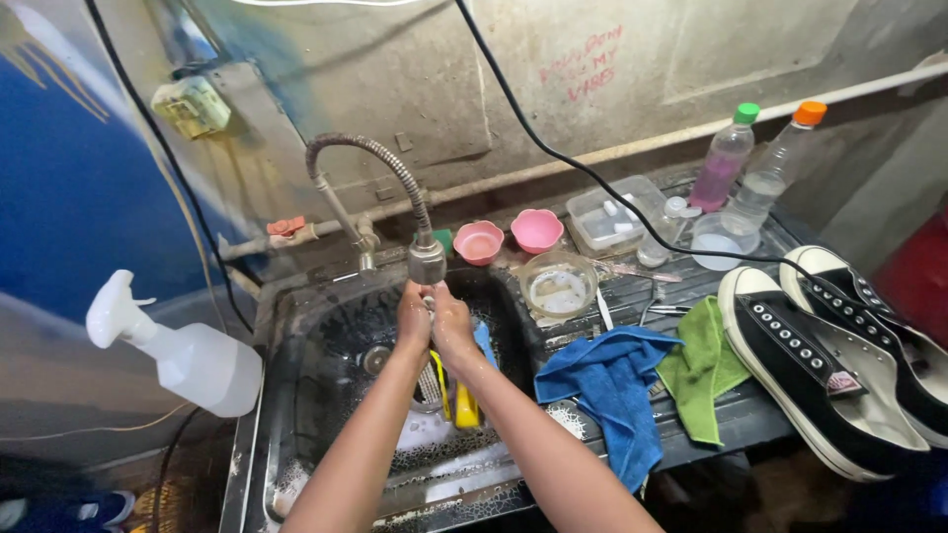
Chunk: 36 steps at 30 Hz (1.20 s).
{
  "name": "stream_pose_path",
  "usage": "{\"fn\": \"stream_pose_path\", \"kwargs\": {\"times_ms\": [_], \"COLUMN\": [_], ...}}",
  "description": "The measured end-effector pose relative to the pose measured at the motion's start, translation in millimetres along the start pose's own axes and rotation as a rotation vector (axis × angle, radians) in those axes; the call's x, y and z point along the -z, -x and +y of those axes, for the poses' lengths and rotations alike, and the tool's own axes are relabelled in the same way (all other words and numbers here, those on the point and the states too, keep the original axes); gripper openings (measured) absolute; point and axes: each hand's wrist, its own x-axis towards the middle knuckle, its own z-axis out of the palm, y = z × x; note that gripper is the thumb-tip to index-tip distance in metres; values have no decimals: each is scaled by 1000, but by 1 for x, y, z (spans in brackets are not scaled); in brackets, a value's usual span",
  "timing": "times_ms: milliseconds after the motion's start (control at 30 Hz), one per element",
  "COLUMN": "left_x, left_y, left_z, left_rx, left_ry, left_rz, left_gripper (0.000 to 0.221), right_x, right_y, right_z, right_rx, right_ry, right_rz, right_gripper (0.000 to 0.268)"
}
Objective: Washing hands with soap and water in a sink
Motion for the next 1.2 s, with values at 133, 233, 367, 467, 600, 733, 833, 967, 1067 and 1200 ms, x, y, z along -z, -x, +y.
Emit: {"fn": "stream_pose_path", "kwargs": {"times_ms": [133,233,367,467,600,733,833,967,1067,1200], "left_x": [-8,-13,-13,-12,-5,0,15,17,21,26], "left_y": [45,94,84,60,27,25,40,33,64,119], "left_z": [24,60,38,18,1,14,35,34,53,99], "left_rx": [68,-50,-204,-204,-195,-143,-546,-583,-244,207], "left_ry": [77,219,219,49,-301,-573,-632,-387,-28,217], "left_rz": [-28,-164,-149,-102,-161,-177,-16,118,23,-159], "left_gripper": [38,35,35,34,44,38,27,18,31,56], "right_x": [7,8,6,5,2,-4,-9,-13,-16,-9], "right_y": [-4,-8,-9,-7,-5,1,7,12,13,16], "right_z": [0,-3,-3,-1,-1,0,2,2,-1,-1], "right_rx": [-25,-47,-78,-95,-117,-108,-103,-107,-110,-113], "right_ry": [-24,-15,24,72,137,167,172,165,155,122], "right_rz": [34,14,-32,-78,-146,-187,-203,-216,-221,-215], "right_gripper": [70,68,65,63,60,59,57,55,53,51]}}
